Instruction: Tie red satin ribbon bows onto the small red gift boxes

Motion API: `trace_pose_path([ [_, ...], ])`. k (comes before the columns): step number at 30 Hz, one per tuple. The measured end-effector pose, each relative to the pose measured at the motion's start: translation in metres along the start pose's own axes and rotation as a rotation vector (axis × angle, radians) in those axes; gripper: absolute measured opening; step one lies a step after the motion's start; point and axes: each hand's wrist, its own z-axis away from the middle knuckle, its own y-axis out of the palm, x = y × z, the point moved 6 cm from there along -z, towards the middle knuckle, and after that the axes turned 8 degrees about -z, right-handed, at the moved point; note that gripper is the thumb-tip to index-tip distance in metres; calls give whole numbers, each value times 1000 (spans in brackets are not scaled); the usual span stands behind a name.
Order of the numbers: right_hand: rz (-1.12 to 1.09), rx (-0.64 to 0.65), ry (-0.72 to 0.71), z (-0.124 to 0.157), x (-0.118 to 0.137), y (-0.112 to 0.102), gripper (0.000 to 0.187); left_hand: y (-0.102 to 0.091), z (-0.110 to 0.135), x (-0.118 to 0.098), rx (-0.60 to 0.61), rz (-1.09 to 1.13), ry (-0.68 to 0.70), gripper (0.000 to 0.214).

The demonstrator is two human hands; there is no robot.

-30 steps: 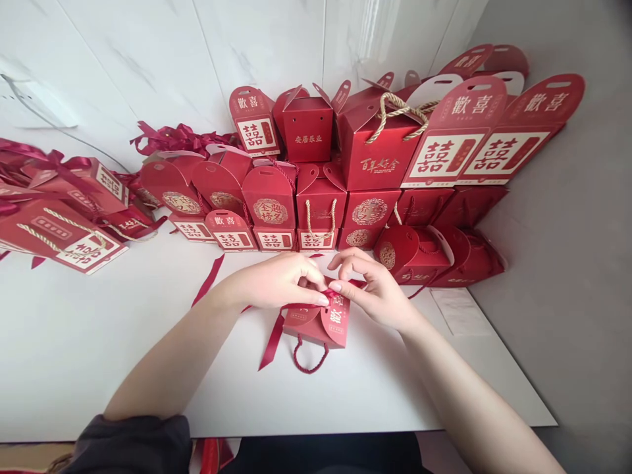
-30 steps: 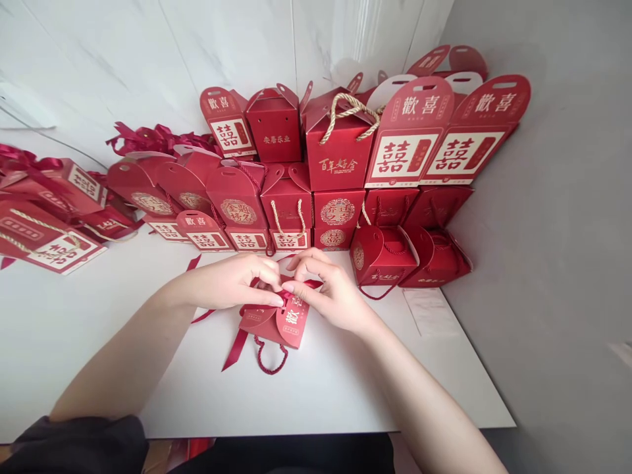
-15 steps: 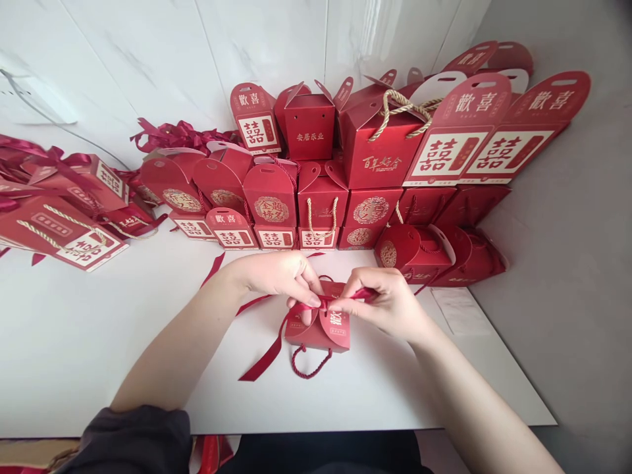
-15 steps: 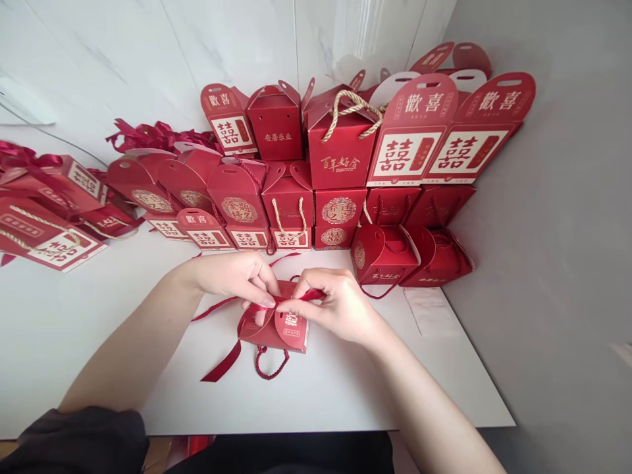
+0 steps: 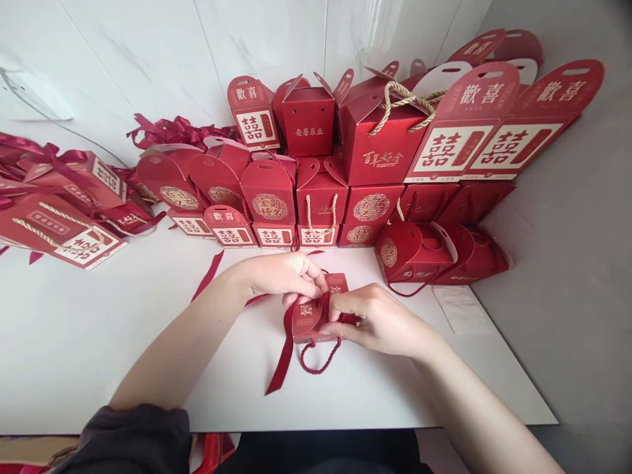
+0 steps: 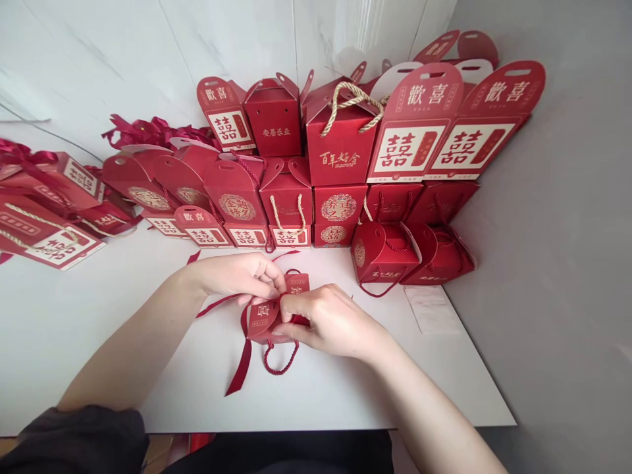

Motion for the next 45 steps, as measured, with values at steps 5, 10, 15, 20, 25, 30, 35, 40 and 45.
trace_pose_path([
  [5,22,-55,16,6,-1,-5,16,-2,3,-1,-32,-7,3,25],
  [10,93,-215,-59,12,2,-22,8,0,4,4,36,19,-33,29],
  [15,293,-432,-99,9,-1,-32,6,3,3,1,22,18,-19,18],
  [20,454,-481,-150,5,-2,-31,9,4,2,0,22,37,-6,9],
  [25,91,-261,-160,11,4,-33,6,2,1,1,13,33,-48,28],
  [30,60,8,-69,13,6,-19,10,-3,0,3,-62,32,-79,28],
  [35,77,73,7,12,0,-11,13,-1,0,2,-65,-6,-75,28],
  [40,44,65,40,12,-4,-11,11,3,0,-6,-95,-38,-3,23],
  [45,12,64,48,11,-4,-10,10,5,1,-16,-189,-123,75,11],
])
